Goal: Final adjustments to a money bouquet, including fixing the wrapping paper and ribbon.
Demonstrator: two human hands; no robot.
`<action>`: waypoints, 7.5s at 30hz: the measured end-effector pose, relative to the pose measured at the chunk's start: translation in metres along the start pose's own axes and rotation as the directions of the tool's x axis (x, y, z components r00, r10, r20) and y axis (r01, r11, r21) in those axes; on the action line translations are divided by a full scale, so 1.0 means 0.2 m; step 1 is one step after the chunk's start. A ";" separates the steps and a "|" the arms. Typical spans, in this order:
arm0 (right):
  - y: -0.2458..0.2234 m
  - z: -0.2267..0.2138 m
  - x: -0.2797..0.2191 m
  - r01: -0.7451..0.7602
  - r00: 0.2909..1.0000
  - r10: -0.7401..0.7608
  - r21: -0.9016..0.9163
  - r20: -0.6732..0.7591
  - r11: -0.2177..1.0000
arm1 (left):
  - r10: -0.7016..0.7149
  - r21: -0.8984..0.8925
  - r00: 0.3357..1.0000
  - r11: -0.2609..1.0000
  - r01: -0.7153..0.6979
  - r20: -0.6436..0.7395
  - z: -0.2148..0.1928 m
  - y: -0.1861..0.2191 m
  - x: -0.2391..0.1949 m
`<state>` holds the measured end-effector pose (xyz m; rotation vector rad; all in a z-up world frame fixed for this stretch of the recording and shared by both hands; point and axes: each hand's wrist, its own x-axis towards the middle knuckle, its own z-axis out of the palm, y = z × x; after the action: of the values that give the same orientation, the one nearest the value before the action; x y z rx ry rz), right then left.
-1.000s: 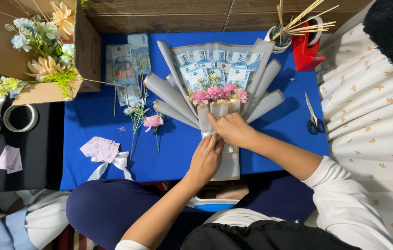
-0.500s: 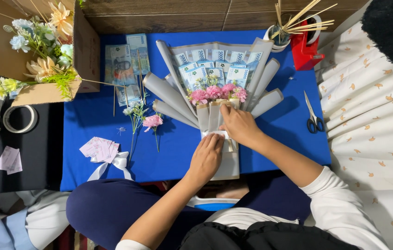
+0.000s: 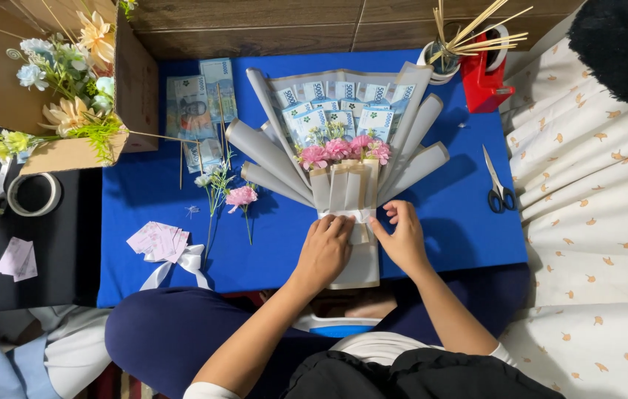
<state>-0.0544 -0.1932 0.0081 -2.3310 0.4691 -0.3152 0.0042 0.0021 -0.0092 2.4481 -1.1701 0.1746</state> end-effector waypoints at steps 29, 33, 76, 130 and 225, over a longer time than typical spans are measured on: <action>-0.10 0.12 0.03 -0.603 0.792 0.519 0.282 0.321 0.746 | -0.729 -0.670 0.663 0.408 0.620 0.170 -0.10 -0.06 0.03; -0.12 0.11 0.03 -0.598 0.795 0.506 0.289 0.335 0.748 | -0.743 -0.696 0.540 0.141 0.704 0.396 -0.02 -0.10 0.02; -0.07 0.10 0.03 -0.629 0.775 0.413 0.645 0.478 0.433 | -0.706 -0.745 0.525 -0.005 0.667 0.475 -0.07 -0.10 0.06; 0.29 0.25 -0.02 -0.043 0.965 -0.208 0.875 0.162 0.482 | -0.336 -0.921 0.928 0.289 0.262 0.159 -0.03 -0.05 -0.03; 0.20 0.08 -0.06 -0.050 0.982 0.109 0.345 -0.154 0.937 | -0.748 -0.731 0.599 0.233 0.642 0.287 -0.02 -0.08 0.06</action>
<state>-0.0701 -0.2052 -0.0320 -1.9516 0.5451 -0.5181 0.0245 0.0055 -0.0069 1.8124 0.1090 -0.3984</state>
